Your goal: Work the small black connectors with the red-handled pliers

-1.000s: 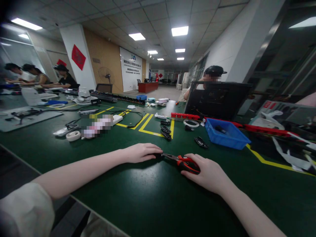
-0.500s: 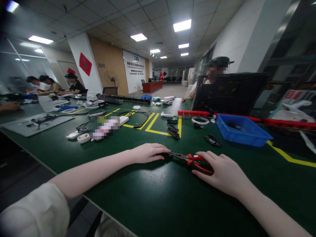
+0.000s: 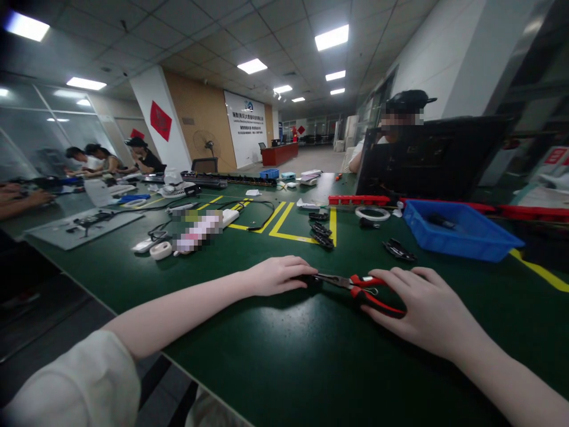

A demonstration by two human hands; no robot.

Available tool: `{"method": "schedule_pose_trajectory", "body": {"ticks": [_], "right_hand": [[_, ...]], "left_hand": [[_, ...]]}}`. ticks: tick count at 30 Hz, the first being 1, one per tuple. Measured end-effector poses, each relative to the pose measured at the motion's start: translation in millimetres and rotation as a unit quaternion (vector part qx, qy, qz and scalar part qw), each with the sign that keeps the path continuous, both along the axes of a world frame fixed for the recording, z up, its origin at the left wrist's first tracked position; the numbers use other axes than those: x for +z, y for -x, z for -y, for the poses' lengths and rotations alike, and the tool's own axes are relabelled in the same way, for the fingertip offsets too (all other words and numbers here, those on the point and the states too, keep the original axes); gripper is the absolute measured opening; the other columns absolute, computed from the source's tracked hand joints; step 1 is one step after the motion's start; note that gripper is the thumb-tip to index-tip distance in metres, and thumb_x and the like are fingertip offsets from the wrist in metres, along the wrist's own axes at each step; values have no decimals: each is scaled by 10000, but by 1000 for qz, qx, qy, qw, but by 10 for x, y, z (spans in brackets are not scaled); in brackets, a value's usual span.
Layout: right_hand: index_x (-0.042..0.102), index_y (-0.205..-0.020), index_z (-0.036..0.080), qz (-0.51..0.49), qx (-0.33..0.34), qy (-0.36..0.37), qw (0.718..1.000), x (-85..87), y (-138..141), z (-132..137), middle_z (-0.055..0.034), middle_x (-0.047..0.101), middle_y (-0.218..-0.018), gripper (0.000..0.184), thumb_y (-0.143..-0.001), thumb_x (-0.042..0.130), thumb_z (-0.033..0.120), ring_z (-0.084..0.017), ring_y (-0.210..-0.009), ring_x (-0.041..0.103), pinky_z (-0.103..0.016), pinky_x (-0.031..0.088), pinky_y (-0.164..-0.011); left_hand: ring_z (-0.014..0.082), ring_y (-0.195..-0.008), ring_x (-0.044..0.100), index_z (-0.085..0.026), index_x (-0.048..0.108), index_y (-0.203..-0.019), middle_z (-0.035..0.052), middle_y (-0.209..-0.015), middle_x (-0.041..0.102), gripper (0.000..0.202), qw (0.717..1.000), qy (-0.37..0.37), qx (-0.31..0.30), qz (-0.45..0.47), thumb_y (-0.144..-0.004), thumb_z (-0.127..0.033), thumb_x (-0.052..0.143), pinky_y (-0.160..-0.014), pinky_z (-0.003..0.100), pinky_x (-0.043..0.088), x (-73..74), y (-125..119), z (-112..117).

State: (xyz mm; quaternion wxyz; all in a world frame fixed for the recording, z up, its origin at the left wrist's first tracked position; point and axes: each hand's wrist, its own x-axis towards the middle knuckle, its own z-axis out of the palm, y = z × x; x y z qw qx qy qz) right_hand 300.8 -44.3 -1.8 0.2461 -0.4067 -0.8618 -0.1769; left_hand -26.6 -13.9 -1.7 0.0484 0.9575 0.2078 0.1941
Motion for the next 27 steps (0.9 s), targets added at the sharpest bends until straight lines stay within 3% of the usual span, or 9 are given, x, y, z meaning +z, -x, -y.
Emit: {"method": "schedule_pose_trajectory", "body": {"ticks": [7,19,27], "right_hand": [[658,-1071,194,61,47,-56,995,33,-30,-14,-84,737,-939,519,-745,634,596,-302,-860,671,-516,483,-840],[684,-1025,236,63,21,-29,997,15,-98,-46,-84,740,-957,474,-725,642,600,-348,-904,670,-514,549,-738],[644,-1122,334,48,26,-54,997,-184,-306,-176,-76,736,-972,579,-609,744,581,-365,-963,634,-521,541,-739]], "left_hand": [[205,-1043,576,-137,524,-1283,126,-1173,579,351,998,-57,-13,7,-988,-320,476,-896,301,494,0,3,12],[195,-1046,582,-152,510,-1300,118,-1186,565,356,998,-54,-10,-9,-984,-315,484,-879,285,495,-5,-15,3],[189,-1017,579,-136,519,-1286,113,-1180,568,342,997,-69,-20,-18,-981,-287,481,-846,294,504,17,-29,-29]]}}
